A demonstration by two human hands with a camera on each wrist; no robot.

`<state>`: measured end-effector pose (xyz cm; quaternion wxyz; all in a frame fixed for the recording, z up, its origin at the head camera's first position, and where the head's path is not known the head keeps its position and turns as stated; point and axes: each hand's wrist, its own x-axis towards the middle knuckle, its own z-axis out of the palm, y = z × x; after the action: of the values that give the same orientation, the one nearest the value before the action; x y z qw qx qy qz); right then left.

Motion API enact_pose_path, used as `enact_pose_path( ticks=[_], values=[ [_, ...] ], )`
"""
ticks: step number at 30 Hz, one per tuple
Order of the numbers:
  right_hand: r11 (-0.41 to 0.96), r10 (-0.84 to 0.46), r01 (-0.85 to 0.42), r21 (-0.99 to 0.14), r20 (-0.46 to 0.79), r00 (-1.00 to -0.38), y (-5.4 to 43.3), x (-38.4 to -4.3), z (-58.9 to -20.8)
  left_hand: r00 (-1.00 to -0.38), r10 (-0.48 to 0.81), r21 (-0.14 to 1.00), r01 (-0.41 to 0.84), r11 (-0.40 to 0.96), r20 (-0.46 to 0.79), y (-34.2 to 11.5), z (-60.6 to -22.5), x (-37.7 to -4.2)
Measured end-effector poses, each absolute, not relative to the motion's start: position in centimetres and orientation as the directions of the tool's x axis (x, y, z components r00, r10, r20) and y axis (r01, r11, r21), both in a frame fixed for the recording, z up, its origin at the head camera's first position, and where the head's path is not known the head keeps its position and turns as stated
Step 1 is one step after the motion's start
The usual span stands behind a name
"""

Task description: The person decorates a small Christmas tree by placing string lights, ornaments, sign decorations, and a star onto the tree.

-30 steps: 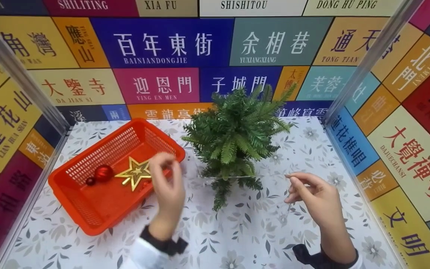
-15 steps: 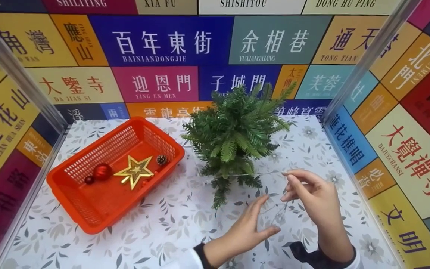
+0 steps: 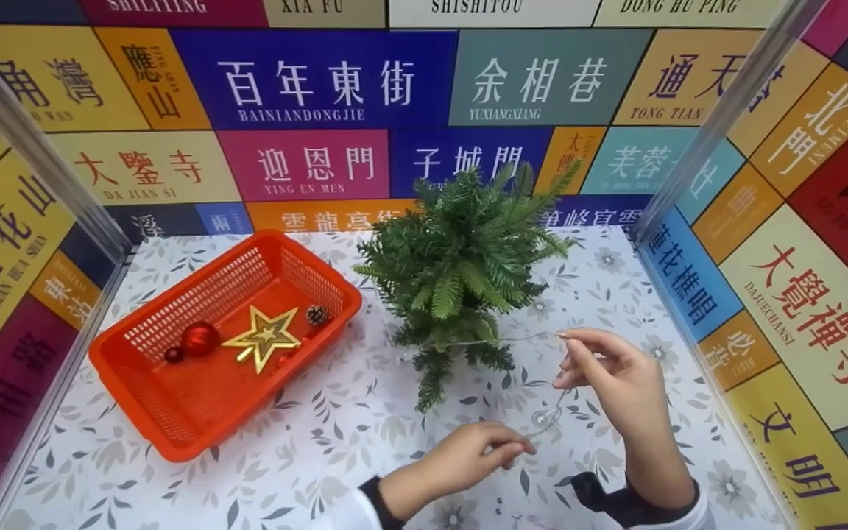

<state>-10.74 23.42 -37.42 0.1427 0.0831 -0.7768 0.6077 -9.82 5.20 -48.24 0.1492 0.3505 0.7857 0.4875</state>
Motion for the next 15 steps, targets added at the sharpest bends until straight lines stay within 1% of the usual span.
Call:
enact_pose_path(
  ticks=[4, 6, 7, 10, 12, 13, 15],
  values=[
    [0.183, -0.001, -0.370, -0.911, 0.376, -0.926, 23.3, -10.3, -37.3, -0.730, 0.675, 0.861, 0.410, 0.302, 0.111, 2.8, -47.6, -9.7],
    [0.119, -0.043, -0.431, -0.894, 0.429, -0.902, 22.8, -9.8, -37.1, -0.743, 0.662, 0.877, 0.383, 0.292, 0.104, 2.0, -47.5, -9.7],
    [0.110, -0.068, -0.460, -0.881, 0.455, -0.888, 22.5, -9.5, -36.9, -0.746, 0.658, 0.884, 0.372, 0.282, 0.104, 1.7, -47.5, -9.7],
    [0.085, -0.152, -0.566, -0.820, 0.551, -0.821, 20.8, -8.9, -36.4, -0.748, 0.652, 0.895, 0.369, 0.251, 0.125, 1.4, -47.7, -9.7],
    [0.077, -0.218, -0.639, -0.765, 0.613, -0.760, 19.4, -8.6, -36.1, -0.746, 0.651, 0.894, 0.378, 0.240, 0.141, 1.5, -47.9, -9.6],
    [0.077, -0.252, -0.662, -0.745, 0.628, -0.736, 18.6, -8.5, -36.0, -0.745, 0.650, 0.889, 0.390, 0.241, 0.151, 1.5, -48.0, -9.6],
    [0.033, -0.311, -0.694, -0.719, 0.652, -0.691, 17.2, -8.3, -35.9, -0.742, 0.649, 0.877, 0.413, 0.247, 0.167, 1.7, -48.1, -9.5]
  ],
)
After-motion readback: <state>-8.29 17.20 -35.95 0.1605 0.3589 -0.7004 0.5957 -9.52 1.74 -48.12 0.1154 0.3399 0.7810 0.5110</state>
